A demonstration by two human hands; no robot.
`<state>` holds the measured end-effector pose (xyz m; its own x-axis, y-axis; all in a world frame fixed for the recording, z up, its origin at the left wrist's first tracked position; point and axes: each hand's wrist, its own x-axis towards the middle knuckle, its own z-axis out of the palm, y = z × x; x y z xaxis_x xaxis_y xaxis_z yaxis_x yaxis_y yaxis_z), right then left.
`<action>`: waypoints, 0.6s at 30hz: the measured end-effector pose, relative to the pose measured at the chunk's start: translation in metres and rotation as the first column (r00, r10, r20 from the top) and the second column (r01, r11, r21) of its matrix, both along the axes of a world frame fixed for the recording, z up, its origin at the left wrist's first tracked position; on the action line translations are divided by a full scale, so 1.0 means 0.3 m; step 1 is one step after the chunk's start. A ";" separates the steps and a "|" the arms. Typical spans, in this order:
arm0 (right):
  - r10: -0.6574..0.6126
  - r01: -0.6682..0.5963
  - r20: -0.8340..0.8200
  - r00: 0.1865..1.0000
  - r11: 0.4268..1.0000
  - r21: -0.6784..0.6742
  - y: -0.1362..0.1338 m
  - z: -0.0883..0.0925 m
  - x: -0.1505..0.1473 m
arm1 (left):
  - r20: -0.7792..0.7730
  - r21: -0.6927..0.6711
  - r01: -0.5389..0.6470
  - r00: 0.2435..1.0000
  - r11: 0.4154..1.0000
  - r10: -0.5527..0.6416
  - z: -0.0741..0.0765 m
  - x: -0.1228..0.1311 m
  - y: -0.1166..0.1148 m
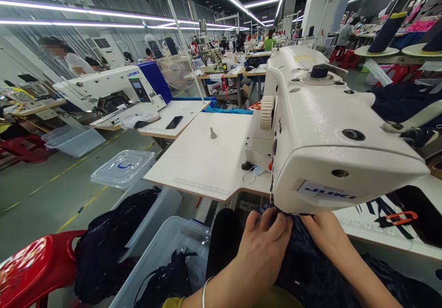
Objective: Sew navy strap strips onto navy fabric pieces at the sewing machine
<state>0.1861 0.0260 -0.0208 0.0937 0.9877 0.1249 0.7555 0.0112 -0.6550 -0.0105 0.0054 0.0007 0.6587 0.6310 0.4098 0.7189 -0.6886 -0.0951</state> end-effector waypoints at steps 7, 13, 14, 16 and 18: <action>-0.007 0.007 0.007 1.000 0.999 0.032 0.007 0.002 -0.004 | 0.006 -0.020 0.002 1.000 1.000 -0.002 0.001 0.005 -0.007; 0.009 -0.013 0.055 0.998 0.997 0.078 0.009 0.002 -0.003 | 0.007 -0.003 -0.015 1.000 1.000 0.015 -0.005 0.013 -0.010; 0.016 -0.021 0.066 0.998 0.996 0.086 0.008 0.001 -0.002 | 0.007 -0.001 -0.018 1.000 1.000 0.018 -0.005 0.013 -0.010; 0.029 -0.037 0.083 0.996 0.995 0.096 0.005 0.000 -0.001 | 0.007 0.004 -0.017 1.000 1.000 0.017 -0.004 0.014 -0.009; 0.026 -0.036 0.099 0.995 0.994 0.102 0.003 -0.004 -0.002 | 0.004 0.006 -0.012 1.000 1.000 0.012 -0.004 0.014 -0.009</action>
<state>0.1856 0.0268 -0.0219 0.0460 0.9712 0.2339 0.8138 0.0994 -0.5726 -0.0063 0.0027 -0.0005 0.6491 0.6364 0.4168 0.7277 -0.6791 -0.0963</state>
